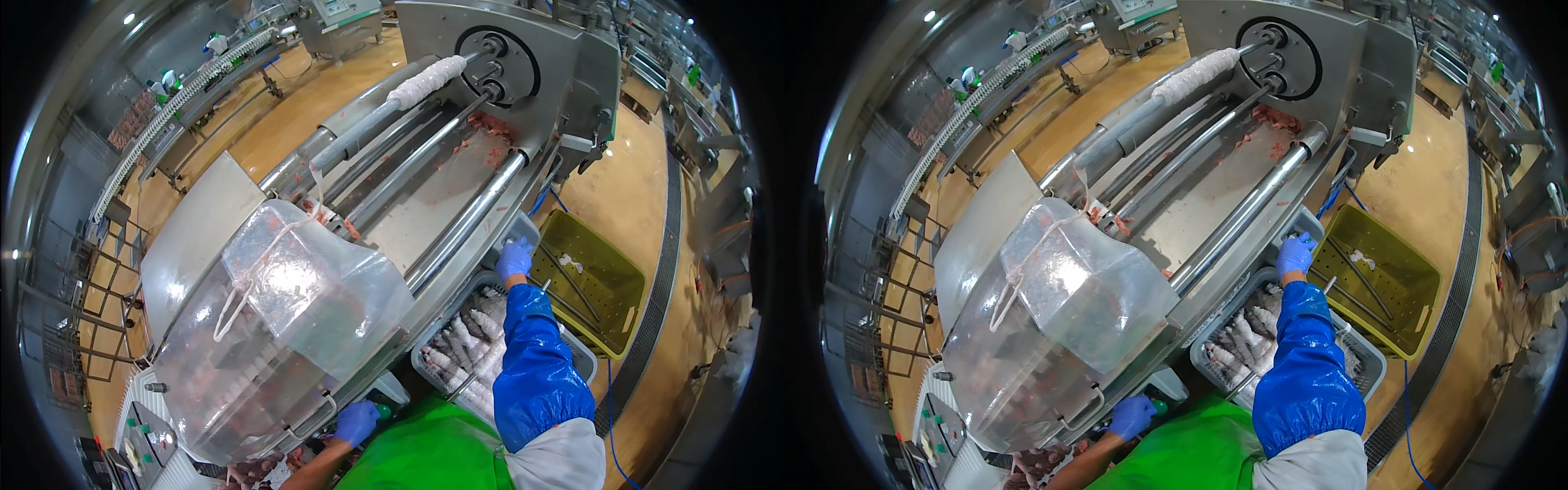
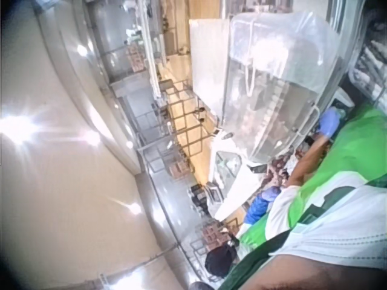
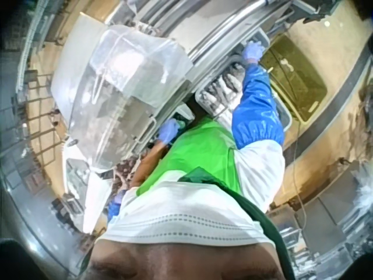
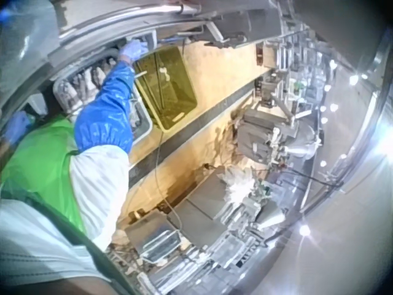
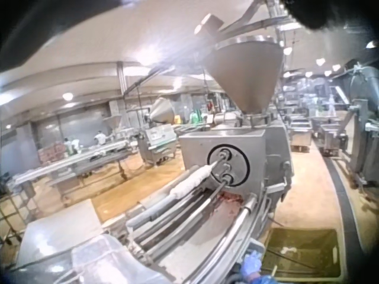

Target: The person operates a sausage-making machine, feeding ground meat into the hopper and guiding the casing as it fills. They adjust the machine's output and collect the formed sausages into a basket. The person also cleans the machine's exterior with a hose.

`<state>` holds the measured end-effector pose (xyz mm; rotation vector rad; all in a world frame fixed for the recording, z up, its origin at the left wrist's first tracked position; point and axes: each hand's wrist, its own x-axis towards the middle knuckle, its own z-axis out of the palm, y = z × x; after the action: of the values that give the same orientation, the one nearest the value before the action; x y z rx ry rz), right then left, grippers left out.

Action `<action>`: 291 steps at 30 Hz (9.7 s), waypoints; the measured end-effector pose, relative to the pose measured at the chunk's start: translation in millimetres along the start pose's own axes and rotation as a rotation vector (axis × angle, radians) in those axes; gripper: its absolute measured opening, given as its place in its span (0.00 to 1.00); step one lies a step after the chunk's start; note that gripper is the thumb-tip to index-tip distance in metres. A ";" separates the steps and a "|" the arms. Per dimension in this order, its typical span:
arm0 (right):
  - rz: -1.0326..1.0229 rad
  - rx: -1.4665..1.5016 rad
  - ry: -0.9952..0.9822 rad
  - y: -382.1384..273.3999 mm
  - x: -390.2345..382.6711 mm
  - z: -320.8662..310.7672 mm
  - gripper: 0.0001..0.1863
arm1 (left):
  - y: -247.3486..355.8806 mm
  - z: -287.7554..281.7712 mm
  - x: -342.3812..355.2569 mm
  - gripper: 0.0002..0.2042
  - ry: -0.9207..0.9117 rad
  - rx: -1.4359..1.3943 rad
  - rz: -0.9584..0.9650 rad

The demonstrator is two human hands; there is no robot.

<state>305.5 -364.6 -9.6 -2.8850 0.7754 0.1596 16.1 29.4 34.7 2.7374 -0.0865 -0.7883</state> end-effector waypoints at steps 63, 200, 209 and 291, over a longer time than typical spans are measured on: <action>-0.072 -0.016 -0.124 3.0 -5.5 -25.4 0.22 | 9.1 -7.2 4.8 0.11 -0.055 -0.024 -0.051; 0.135 0.374 0.360 19.3 59.9 -0.1 0.22 | 2.1 55.4 28.5 0.19 -0.351 0.416 0.267; 0.141 0.357 0.352 18.5 56.8 -1.6 0.20 | 0.4 53.1 24.6 0.21 -0.295 0.355 0.276; -1.190 0.602 -0.371 -228.2 -33.0 -57.3 0.08 | 17.7 -176.2 -89.1 0.17 1.293 -1.039 0.259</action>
<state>396.0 -163.1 78.0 -2.1585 -0.8267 0.2347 34.1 70.4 227.8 1.6832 0.1872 0.8515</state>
